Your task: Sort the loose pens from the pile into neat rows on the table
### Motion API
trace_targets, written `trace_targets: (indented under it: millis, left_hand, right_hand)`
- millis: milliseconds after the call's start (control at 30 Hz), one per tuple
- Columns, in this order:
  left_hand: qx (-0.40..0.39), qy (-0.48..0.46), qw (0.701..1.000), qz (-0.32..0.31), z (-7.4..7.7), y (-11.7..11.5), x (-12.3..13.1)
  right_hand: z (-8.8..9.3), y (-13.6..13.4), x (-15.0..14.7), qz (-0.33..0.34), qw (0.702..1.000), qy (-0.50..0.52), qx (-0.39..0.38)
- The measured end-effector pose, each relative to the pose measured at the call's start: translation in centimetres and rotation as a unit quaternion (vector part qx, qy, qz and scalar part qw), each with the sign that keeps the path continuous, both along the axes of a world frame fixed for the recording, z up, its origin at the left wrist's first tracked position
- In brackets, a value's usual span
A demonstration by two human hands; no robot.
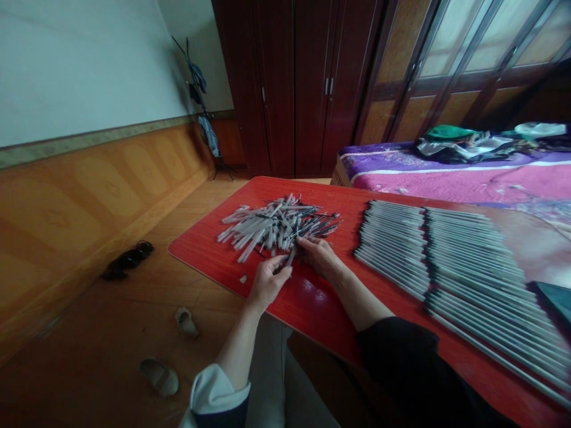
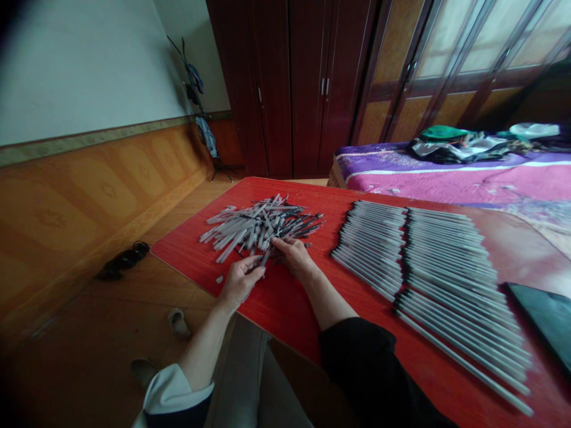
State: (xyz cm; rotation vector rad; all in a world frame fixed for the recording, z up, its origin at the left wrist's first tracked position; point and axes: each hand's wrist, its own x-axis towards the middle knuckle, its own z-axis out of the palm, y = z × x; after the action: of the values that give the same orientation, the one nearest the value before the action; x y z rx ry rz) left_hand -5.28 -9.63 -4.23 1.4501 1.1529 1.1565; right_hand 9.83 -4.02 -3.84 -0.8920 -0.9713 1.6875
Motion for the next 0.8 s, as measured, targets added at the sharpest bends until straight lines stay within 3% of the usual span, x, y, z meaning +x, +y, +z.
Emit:
trace_targets:
  millis: [467,633,733,800]
  left_hand:
    - [-0.003,-0.001,1.000,0.000,-0.1,0.0,0.0]
    - [0.004,0.020,1.000,-0.003,0.0,0.0,0.0]
    - [0.008,0.019,1.000,0.000,0.1,-0.1,0.0]
    - [0.006,0.008,1.000,-0.001,0.0,0.0,0.0]
  right_hand:
    - [-0.5,0.2,0.2,0.013,1.000,0.003,0.009]
    - [-1.0,0.4,-0.3,-0.021,0.999,-0.025,0.022]
    - [-0.5,0.1,-0.5,-0.062,0.990,-0.113,0.061]
    - [0.4,-0.7,-0.4,-0.116,0.951,-0.240,0.157]
